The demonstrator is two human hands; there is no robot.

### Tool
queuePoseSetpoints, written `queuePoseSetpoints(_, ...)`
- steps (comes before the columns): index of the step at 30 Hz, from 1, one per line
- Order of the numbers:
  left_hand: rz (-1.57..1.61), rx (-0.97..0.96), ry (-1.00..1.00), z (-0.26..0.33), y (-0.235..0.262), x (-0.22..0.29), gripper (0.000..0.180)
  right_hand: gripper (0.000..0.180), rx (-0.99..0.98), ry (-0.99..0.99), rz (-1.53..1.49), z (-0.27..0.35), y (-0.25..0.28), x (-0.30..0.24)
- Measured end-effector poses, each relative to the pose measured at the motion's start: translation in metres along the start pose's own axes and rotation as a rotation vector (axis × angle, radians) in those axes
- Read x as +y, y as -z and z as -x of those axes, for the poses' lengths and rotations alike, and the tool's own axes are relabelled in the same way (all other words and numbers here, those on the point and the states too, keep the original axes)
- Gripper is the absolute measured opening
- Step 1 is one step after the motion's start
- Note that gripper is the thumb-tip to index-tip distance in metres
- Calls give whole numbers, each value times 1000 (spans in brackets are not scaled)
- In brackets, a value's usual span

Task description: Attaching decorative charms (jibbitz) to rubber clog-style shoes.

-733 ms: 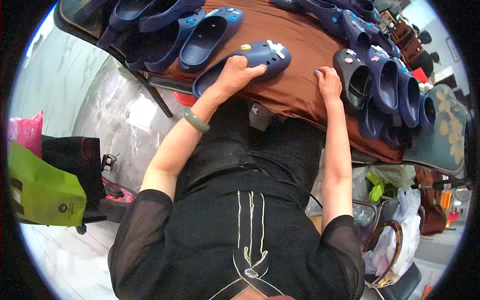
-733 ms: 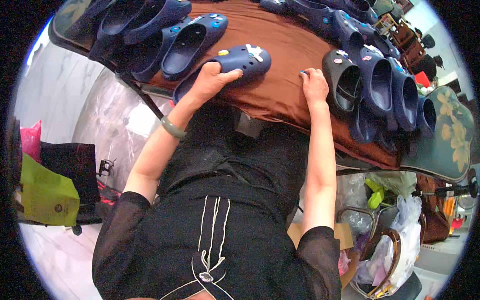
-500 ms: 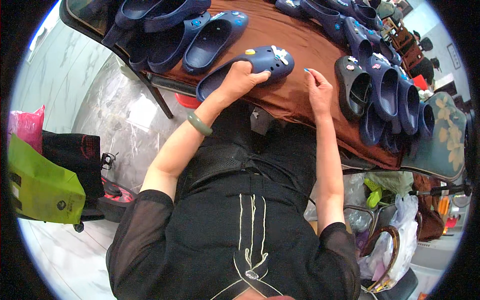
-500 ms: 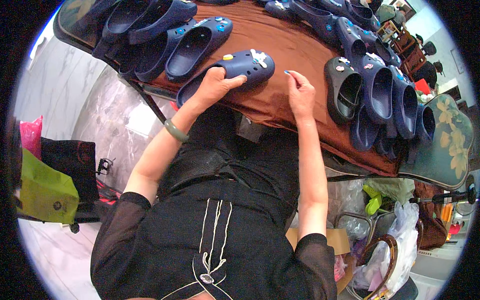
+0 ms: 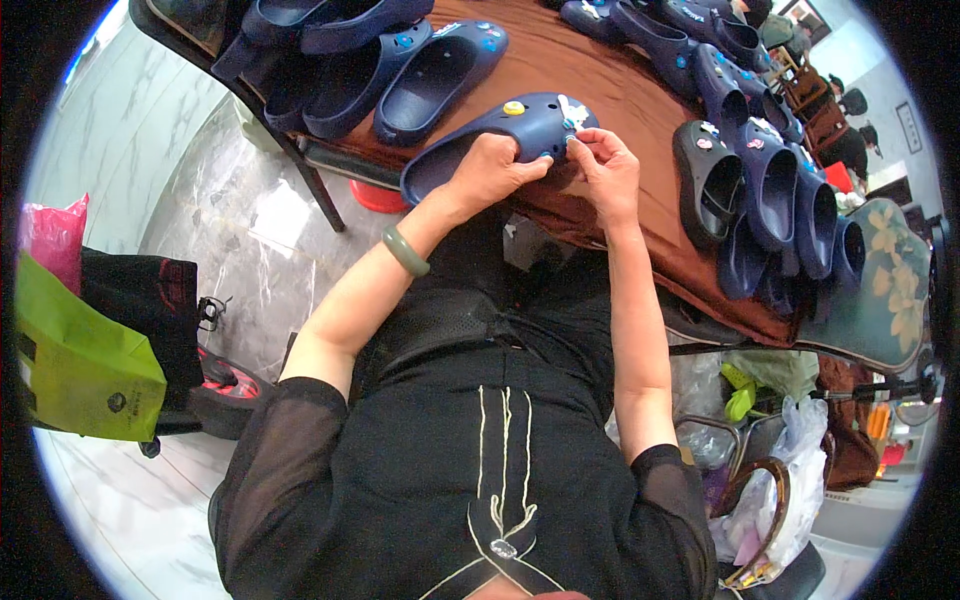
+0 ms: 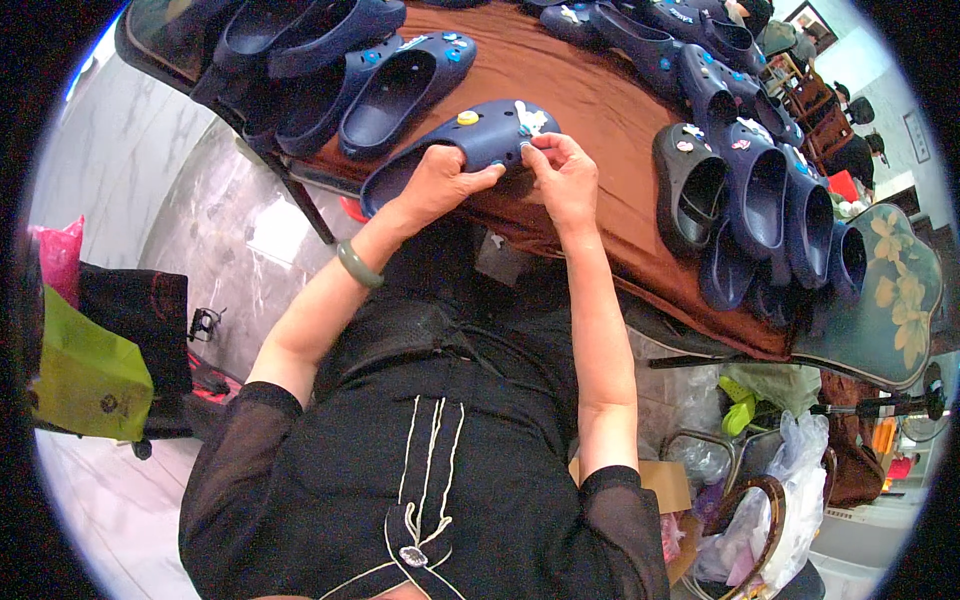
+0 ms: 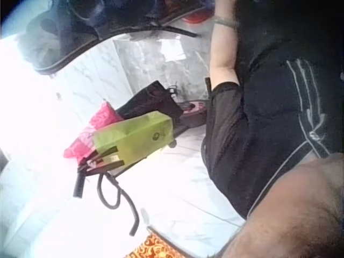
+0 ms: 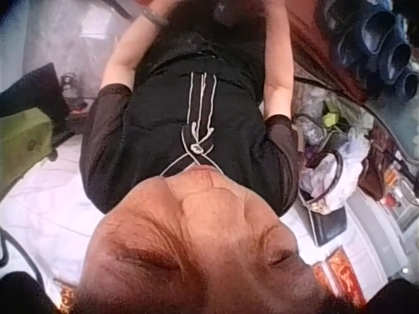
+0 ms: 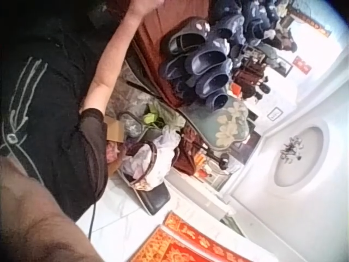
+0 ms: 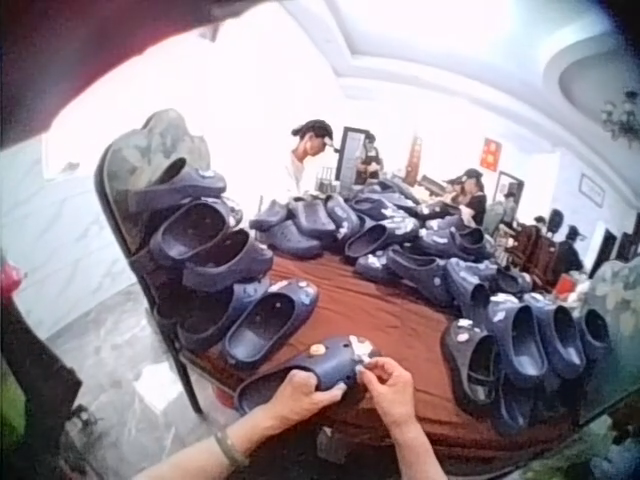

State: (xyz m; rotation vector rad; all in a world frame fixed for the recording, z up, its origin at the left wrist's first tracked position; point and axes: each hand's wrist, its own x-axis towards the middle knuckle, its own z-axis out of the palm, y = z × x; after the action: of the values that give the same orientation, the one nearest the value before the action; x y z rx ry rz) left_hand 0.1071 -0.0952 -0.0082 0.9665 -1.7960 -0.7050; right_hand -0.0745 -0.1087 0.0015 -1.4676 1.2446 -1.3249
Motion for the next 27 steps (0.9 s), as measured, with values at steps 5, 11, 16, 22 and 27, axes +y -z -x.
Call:
queuePoseSetpoints(5,0,5,-51,-3,-2,-12,27,18,-8,231,310,6,3,-1)
queuePoseSetpoints(11,-5,68,-154,-7,-11,-32,42,32,91,793,1264,23,-6,-2)
queuePoseSetpoints(16,-5,30,-193,-8,-11,-39,45,38,-69,703,1438,24,-7,-4)
queuePoseSetpoints(22,-69,60,-191,-12,-13,-49,47,49,-47,583,1489,27,-23,-6)
queuePoseSetpoints(27,-3,104,-198,-12,-14,-37,42,50,53,626,1373,26,-24,6)
